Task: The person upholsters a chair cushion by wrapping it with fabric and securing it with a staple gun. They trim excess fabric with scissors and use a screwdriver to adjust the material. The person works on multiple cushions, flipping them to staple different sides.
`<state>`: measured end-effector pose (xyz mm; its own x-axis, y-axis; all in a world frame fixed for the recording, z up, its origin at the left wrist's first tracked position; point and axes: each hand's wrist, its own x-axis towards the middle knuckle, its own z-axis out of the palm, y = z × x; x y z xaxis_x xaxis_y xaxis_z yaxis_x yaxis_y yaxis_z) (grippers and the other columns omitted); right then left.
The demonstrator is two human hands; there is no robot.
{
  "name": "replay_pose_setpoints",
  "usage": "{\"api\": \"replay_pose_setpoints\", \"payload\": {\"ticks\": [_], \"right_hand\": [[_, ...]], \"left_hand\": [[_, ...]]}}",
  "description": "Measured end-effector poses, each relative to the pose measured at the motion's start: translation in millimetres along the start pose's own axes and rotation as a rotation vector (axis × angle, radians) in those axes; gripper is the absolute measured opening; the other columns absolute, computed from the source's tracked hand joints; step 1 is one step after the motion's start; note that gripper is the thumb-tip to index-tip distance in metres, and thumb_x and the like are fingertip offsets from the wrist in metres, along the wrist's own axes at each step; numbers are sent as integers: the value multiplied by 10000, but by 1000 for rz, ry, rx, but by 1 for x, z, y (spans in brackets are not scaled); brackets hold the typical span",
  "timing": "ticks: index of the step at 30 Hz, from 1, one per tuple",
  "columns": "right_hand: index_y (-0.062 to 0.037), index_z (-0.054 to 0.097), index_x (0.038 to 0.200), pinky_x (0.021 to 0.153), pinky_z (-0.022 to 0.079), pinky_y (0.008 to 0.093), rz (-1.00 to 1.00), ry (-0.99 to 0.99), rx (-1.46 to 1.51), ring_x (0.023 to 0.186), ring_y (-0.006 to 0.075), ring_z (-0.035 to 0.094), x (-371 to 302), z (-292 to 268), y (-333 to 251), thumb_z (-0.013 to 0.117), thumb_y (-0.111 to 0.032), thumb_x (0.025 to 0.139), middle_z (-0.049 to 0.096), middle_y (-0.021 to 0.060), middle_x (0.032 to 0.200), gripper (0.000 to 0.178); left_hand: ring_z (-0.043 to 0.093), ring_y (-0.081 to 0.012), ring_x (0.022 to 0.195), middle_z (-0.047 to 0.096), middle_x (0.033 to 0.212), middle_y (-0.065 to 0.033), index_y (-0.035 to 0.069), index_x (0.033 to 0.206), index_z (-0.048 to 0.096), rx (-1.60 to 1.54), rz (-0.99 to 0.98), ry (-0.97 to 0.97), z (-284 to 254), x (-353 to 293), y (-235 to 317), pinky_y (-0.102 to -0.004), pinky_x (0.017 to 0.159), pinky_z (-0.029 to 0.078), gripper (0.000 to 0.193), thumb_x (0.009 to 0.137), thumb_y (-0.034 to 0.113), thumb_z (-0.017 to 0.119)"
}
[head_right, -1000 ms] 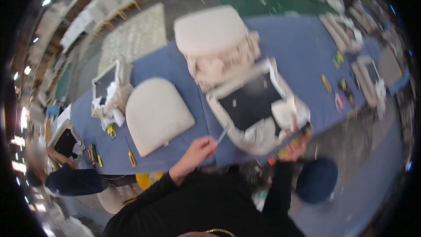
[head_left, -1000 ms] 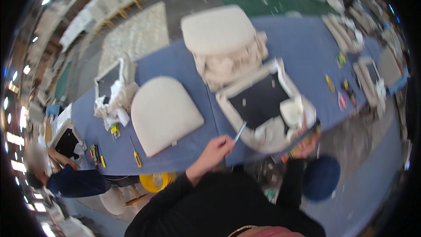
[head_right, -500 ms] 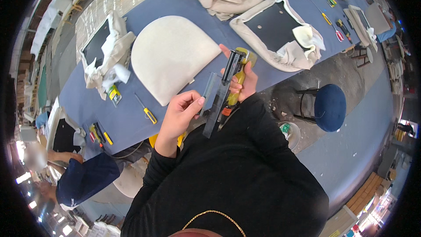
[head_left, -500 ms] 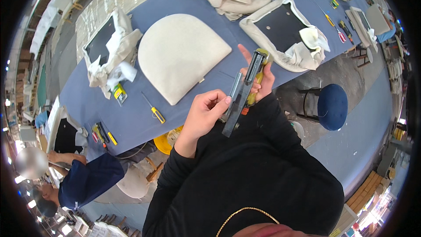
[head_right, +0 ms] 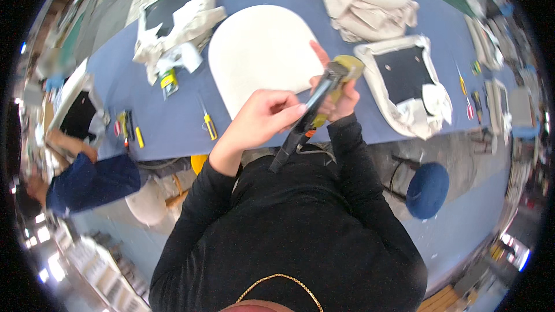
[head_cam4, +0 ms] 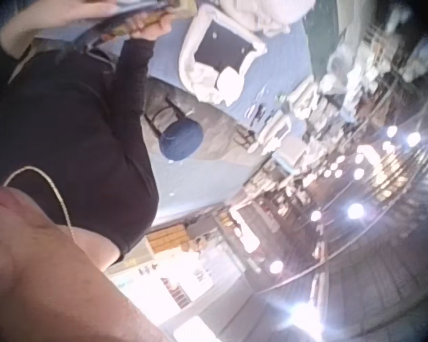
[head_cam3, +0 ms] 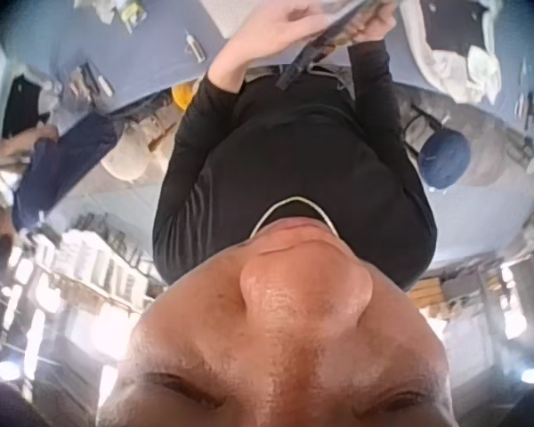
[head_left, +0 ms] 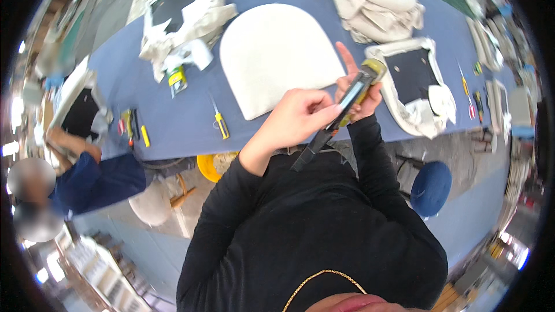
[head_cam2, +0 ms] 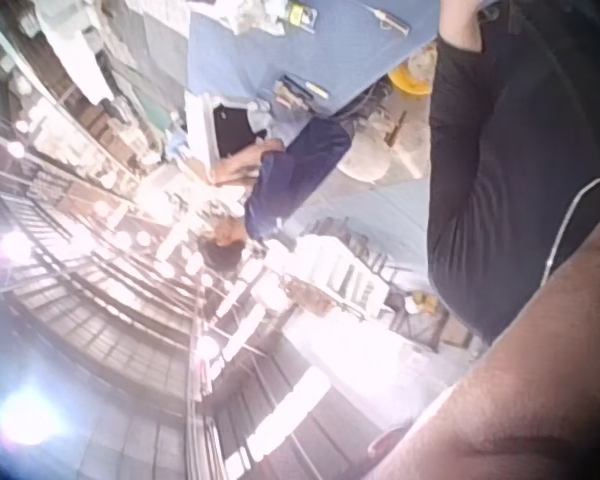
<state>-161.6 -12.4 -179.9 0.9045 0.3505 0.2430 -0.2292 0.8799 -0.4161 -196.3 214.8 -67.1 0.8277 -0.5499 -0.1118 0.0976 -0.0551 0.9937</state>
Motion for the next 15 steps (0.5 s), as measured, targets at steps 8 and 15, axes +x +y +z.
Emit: {"api": "replay_pose_setpoints", "payload": {"ticks": [8, 15], "right_hand": [[-169, 43, 1790, 457, 403, 201, 3, 17, 333, 478, 35, 462, 39, -56, -17, 799, -635, 953, 445, -45, 709, 1220], [-154, 112, 1786, 467, 402, 228, -35, 131, 142, 494, 56, 463, 47, -78, -14, 703, -673, 1009, 566, 7, 767, 1106]], "left_hand": [[758, -369, 813, 750, 874, -203, 46, 1096, 770, 516, 57, 249, 4, 9, -24, -448, 763, 579, 496, 1013, 535, 740], [728, -448, 1183, 746, 1294, -254, 23, 1358, 707, 494, 355, 670, 37, 60, -76, -470, 1012, 571, 413, 1061, 309, 696]]}}
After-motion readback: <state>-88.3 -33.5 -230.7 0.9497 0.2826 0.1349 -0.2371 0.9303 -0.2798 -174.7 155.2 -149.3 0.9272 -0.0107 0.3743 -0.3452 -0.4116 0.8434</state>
